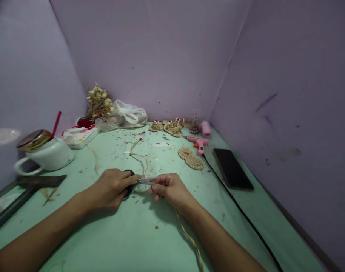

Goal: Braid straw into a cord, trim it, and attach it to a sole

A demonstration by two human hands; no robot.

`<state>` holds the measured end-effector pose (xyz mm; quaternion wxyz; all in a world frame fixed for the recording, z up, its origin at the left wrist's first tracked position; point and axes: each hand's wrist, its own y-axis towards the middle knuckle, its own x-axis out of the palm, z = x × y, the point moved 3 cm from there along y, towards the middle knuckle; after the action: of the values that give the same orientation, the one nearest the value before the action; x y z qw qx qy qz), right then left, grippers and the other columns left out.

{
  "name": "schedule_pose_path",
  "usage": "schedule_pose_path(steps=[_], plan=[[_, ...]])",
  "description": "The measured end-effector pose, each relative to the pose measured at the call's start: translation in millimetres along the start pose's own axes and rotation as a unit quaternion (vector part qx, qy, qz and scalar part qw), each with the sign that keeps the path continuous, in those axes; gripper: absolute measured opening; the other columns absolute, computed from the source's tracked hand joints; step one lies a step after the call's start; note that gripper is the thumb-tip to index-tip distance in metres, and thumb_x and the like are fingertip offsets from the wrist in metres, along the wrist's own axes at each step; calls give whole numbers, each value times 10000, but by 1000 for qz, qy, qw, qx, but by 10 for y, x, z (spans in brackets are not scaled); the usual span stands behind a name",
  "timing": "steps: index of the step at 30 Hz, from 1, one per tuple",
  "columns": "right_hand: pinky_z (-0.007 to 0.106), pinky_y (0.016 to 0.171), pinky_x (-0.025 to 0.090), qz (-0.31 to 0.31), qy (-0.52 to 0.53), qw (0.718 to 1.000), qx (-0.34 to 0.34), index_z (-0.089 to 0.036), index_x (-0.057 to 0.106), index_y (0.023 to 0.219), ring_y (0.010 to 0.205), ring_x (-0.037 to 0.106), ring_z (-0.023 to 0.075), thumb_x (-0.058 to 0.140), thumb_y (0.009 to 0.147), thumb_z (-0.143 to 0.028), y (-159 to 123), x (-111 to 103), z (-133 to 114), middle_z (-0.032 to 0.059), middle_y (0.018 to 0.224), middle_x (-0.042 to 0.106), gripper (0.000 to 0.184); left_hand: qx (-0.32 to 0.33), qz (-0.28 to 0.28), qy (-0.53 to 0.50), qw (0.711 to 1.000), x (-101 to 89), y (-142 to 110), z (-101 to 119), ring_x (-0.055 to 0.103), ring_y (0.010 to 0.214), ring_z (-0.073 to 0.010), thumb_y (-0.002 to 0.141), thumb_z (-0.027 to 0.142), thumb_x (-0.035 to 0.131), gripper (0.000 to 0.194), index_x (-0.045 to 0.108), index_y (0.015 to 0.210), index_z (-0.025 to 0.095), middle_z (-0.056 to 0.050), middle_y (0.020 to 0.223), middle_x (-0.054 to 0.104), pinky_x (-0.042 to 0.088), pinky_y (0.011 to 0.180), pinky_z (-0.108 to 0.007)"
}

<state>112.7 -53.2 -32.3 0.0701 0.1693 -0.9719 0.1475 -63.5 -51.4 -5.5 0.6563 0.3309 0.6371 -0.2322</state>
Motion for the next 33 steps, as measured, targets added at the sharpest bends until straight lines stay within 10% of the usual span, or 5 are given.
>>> schedule_pose_path(steps=[9,15,19,27,33], plan=[[169,381,242,1,11,1000,-9,-116,636,769,389,465,39,686,580,-250,-21,-15,-14,18,609,644,237,-47,47,-221,973,-20,21,-37,517,620,-122,639,85,431,354,585,931,213,5,693,593,366,577,-229],[151,361,247,-18,45,998,28,-114,624,792,399,468,31,668,635,-313,-17,46,37,19,635,635,257,-284,104,-599,741,26,110,-78,488,478,-93,621,287,609,350,523,925,135,31,552,525,364,462,-201],[136,334,243,-42,84,993,73,-111,621,755,387,448,24,639,676,-302,-43,91,65,12,587,611,207,-350,129,-655,657,93,187,-15,507,435,-96,590,342,660,423,512,918,120,15,529,542,276,380,-166],[134,362,378,-89,92,984,122,-90,614,671,394,450,26,689,608,-218,-82,170,120,-7,532,564,162,-351,113,-728,578,229,257,33,529,466,-87,557,280,710,458,494,935,139,-23,644,607,319,410,-167],[178,320,401,-23,53,989,133,-127,523,603,332,443,54,619,608,-175,-76,224,140,-18,449,543,108,-281,134,-732,606,160,254,77,567,582,-114,541,236,711,442,491,916,154,-9,674,605,415,539,-216]])
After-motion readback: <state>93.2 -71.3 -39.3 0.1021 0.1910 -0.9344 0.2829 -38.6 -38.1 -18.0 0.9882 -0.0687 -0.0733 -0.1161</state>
